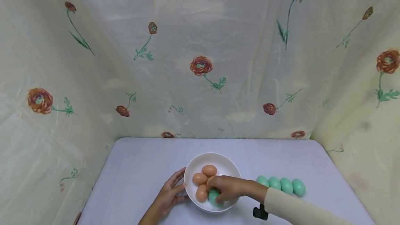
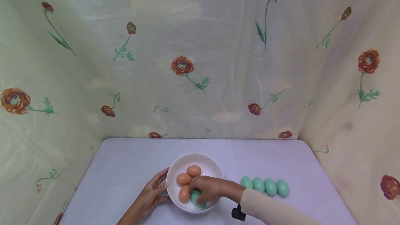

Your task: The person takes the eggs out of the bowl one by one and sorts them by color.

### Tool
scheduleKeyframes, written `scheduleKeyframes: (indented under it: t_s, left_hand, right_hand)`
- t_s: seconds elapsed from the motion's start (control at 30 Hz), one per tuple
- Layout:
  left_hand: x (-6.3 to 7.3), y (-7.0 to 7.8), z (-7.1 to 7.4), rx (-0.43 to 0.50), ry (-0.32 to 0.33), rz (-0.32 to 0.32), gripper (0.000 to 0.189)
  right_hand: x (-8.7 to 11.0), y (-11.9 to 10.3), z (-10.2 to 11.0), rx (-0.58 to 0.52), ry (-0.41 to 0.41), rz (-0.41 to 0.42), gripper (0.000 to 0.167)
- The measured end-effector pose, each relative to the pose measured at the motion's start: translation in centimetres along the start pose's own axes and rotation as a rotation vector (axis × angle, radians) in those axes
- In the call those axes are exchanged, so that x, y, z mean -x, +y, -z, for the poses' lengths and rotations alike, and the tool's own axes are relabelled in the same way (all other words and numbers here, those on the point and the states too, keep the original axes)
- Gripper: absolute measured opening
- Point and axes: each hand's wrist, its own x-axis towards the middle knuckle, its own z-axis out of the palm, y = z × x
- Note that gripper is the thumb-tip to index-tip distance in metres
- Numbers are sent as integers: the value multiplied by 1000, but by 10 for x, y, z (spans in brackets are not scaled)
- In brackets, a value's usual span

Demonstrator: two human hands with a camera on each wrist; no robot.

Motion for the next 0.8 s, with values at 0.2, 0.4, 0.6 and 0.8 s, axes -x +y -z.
scheduleKeyframes:
  t_s: [0.2, 0.4, 0.6, 0.8]
  left_hand:
    - [0, -2, 0, -2, -8, -3, 67]
    - [-1, -2, 0, -4, -12, -12, 67]
    - [1, -3, -1, -7, -14, -12, 66]
    - [1, -1, -1, -9, -10, -9, 66]
  right_hand:
    - [-4, 0, -1, 102, -7, 47, 28]
    - [-10, 5, -4, 126, -10, 145, 30]
    - [-15, 7, -13, 134, -19, 68, 29]
    - [-17, 8, -17, 115, -23, -25, 27]
